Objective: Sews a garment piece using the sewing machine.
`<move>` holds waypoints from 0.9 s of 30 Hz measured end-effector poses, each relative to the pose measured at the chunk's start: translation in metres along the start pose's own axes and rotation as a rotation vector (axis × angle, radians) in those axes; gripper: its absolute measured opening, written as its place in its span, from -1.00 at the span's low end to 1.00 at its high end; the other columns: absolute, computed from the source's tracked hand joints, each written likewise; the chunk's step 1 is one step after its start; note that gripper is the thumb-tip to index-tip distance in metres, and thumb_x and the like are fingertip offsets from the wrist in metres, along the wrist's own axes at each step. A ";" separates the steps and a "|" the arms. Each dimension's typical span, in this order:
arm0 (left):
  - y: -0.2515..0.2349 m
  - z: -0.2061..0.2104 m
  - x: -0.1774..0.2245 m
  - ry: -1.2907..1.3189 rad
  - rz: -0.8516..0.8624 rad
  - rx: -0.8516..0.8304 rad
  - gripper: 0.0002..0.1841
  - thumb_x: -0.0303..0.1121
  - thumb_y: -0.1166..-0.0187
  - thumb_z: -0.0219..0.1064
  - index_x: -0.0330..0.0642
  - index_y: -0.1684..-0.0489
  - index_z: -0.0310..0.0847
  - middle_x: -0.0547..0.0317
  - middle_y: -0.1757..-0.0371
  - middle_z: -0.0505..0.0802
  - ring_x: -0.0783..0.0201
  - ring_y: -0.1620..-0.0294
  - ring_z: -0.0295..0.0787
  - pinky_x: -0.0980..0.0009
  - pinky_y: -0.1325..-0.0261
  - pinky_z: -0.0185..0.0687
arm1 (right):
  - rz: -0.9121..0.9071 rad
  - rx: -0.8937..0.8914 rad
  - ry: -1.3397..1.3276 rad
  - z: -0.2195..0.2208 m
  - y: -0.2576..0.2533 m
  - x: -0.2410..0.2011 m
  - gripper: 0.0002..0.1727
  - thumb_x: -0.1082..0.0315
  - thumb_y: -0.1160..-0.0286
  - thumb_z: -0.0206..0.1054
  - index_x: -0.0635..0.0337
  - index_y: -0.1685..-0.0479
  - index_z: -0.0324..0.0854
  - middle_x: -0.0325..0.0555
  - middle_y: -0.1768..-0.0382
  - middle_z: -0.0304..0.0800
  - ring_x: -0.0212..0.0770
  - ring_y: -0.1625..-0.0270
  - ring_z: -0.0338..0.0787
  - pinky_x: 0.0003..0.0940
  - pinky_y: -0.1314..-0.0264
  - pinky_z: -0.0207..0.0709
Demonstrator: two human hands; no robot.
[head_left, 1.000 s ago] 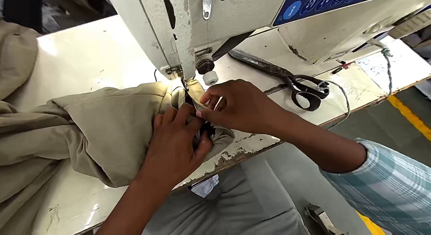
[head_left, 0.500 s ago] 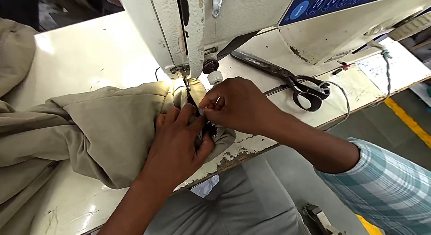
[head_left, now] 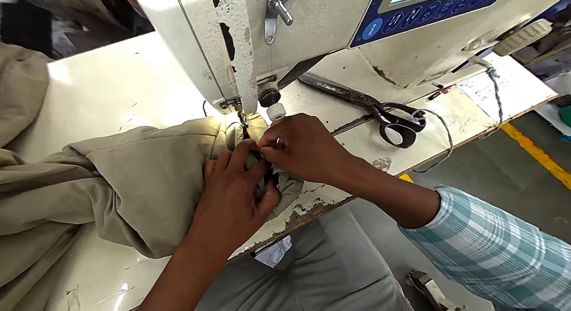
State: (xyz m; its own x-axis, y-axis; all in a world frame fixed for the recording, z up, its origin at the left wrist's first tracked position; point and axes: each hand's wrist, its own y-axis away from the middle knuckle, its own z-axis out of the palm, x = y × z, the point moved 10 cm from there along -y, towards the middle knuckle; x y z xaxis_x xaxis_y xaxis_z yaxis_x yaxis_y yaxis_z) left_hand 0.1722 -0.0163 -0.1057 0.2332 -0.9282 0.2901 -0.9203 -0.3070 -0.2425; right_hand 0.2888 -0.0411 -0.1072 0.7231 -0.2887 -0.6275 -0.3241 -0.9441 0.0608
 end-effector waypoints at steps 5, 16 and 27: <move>-0.002 -0.001 0.000 0.002 0.000 -0.013 -0.58 0.04 -0.55 0.10 0.15 0.08 0.92 0.18 -0.30 0.78 0.10 -0.03 0.65 0.02 0.02 0.43 | -0.007 -0.088 0.107 0.003 -0.002 -0.006 -0.79 0.16 -0.60 0.33 -0.10 0.28 0.88 -0.28 0.31 0.78 -0.23 0.23 0.77 -0.06 0.25 0.59; -0.002 0.000 -0.001 -0.018 0.024 -0.010 -0.56 0.02 -0.56 0.08 0.13 0.03 0.92 0.21 -0.24 0.82 0.11 -0.04 0.66 0.02 0.00 0.43 | -0.430 0.392 0.194 -0.013 0.002 0.004 -0.71 0.09 -0.62 0.34 0.01 -0.08 0.85 -0.17 0.35 0.79 -0.16 0.46 0.73 -0.16 0.50 0.52; -0.001 -0.001 -0.004 -0.011 0.043 -0.009 -0.57 0.02 -0.54 0.10 0.11 0.07 0.93 0.17 -0.23 0.83 0.14 0.02 0.68 0.08 0.05 0.44 | -0.368 0.254 0.391 0.006 -0.001 -0.010 -0.68 0.23 -0.73 0.19 0.00 -0.14 0.86 -0.07 0.08 0.72 -0.04 0.18 0.71 -0.26 0.42 0.50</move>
State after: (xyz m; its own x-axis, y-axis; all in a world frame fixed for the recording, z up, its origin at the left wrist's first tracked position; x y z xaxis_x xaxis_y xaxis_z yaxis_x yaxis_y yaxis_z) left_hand 0.1720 -0.0115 -0.1056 0.1970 -0.9426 0.2698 -0.9324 -0.2652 -0.2456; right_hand 0.2786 -0.0364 -0.1053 0.9712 -0.0321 -0.2362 -0.1101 -0.9394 -0.3246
